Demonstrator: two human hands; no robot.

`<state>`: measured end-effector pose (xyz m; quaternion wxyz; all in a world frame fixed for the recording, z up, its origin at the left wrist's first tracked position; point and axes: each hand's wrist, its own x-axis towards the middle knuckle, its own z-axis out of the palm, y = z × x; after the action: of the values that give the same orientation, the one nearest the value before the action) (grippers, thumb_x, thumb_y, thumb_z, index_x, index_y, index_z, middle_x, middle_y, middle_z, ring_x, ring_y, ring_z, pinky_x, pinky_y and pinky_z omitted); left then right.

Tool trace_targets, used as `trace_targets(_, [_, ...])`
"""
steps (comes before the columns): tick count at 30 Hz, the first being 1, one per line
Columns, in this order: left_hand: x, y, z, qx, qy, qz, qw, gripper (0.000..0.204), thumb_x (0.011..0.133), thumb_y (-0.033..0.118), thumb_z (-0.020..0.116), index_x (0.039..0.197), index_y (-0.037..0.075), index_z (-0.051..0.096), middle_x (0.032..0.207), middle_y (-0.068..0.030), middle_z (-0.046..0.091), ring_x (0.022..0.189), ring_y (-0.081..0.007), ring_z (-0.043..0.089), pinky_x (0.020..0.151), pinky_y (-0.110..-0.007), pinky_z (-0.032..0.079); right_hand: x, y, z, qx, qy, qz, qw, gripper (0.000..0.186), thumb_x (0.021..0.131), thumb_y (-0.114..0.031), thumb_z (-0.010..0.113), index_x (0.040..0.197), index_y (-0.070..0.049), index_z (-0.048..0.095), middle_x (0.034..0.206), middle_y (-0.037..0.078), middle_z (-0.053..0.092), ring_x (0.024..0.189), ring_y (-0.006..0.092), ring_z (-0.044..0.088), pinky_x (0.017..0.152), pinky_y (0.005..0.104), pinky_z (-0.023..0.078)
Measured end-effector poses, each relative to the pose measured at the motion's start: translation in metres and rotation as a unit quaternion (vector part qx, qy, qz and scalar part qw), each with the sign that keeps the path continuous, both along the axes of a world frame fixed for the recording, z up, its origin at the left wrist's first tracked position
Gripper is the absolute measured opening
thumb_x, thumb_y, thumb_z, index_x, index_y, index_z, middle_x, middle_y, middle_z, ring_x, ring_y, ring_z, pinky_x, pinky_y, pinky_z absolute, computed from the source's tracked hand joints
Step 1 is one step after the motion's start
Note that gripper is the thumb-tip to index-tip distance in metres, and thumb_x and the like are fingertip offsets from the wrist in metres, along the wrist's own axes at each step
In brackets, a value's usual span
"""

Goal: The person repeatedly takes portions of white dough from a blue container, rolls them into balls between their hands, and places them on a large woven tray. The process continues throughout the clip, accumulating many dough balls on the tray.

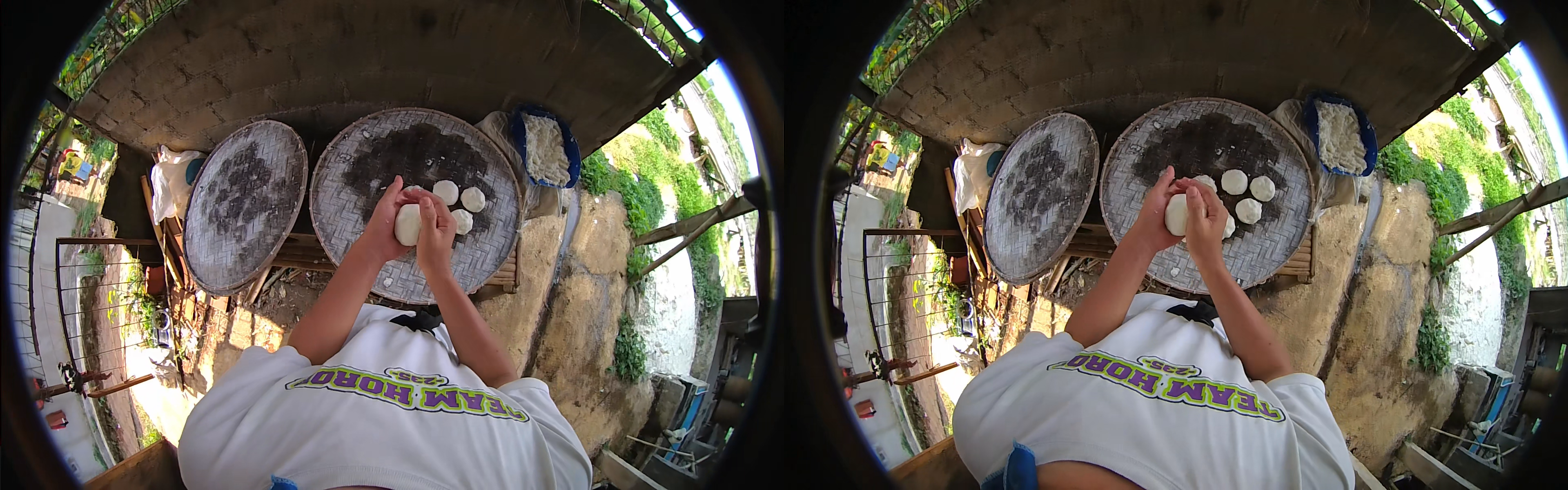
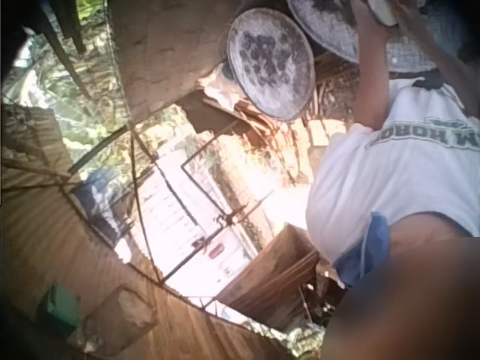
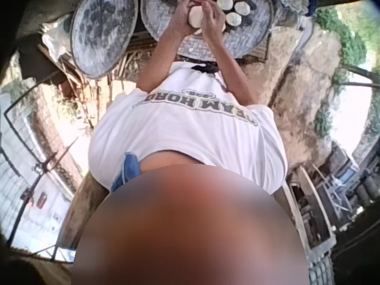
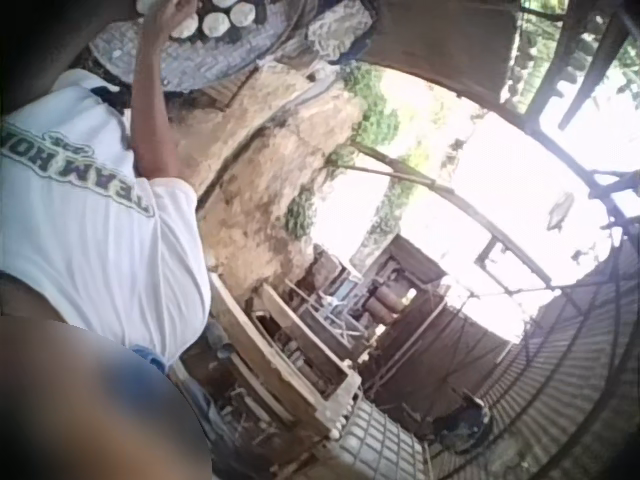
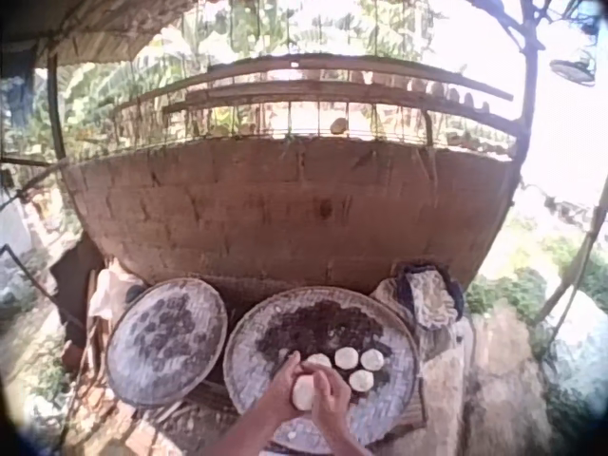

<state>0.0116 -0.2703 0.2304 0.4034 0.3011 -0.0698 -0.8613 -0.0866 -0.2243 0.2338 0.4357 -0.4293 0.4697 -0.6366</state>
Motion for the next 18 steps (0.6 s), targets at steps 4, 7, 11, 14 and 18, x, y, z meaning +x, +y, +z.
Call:
trace_targets(4, [0.004,-0.005,-0.019,0.065,-0.164,0.143,0.974,0.041,0.102,0.049,0.057,0.117,0.010,0.056,0.120,-0.0102,0.065,0.109,-0.0264,0.065,0.101,-0.045,0.051,-0.001,-0.005,-0.014,0.188,-0.361,-0.028,0.913,0.043,0.112,-0.036,0.041,0.135,-0.001,0.055,0.128,0.015,0.066,0.116,0.0195,0.063,0.095,0.0338,0.053])
trace_targets(7, [0.026,0.009,-0.032,0.022,-0.071,0.025,0.997,0.042,0.104,0.045,0.055,0.123,0.008,0.058,0.120,-0.0114,0.067,0.111,-0.0270,0.066,0.099,-0.047,0.055,-0.005,-0.001,-0.035,-0.008,0.042,-0.001,0.999,0.051,0.114,-0.038,0.034,0.144,0.001,0.049,0.140,0.017,0.061,0.128,0.0270,0.058,0.112,0.0402,0.042])
trace_targets(11, [0.065,0.024,-0.071,0.081,-0.128,-0.007,0.988,0.042,0.099,0.036,0.069,0.126,0.006,0.058,0.120,-0.0118,0.066,0.110,-0.0281,0.067,0.088,-0.048,0.062,-0.027,0.021,-0.076,0.079,0.152,0.007,0.985,0.052,0.113,-0.041,0.038,0.133,0.001,0.061,0.133,0.013,0.065,0.129,0.0250,0.056,0.113,0.0388,0.037])
trace_targets(14, [0.071,0.004,-0.124,-0.009,-0.266,0.007,0.964,0.046,0.091,0.025,0.081,0.126,0.006,0.058,0.119,-0.0117,0.065,0.109,-0.0272,0.067,0.082,-0.048,0.063,-0.058,0.051,-0.111,0.168,0.040,-0.046,0.984,0.050,0.111,-0.043,0.042,0.126,-0.003,0.067,0.122,0.009,0.069,0.119,0.0194,0.060,0.100,0.0350,0.042])
trace_targets(18, [0.063,-0.053,-0.191,-0.141,-0.482,-0.049,0.863,0.059,0.081,0.025,0.089,0.128,0.005,0.060,0.119,-0.0105,0.065,0.109,-0.0244,0.067,0.088,-0.040,0.058,-0.114,0.090,-0.144,0.336,0.002,-0.087,0.938,0.050,0.109,-0.047,0.045,0.124,-0.006,0.068,0.118,0.008,0.071,0.109,0.0180,0.065,0.092,0.0351,0.045])
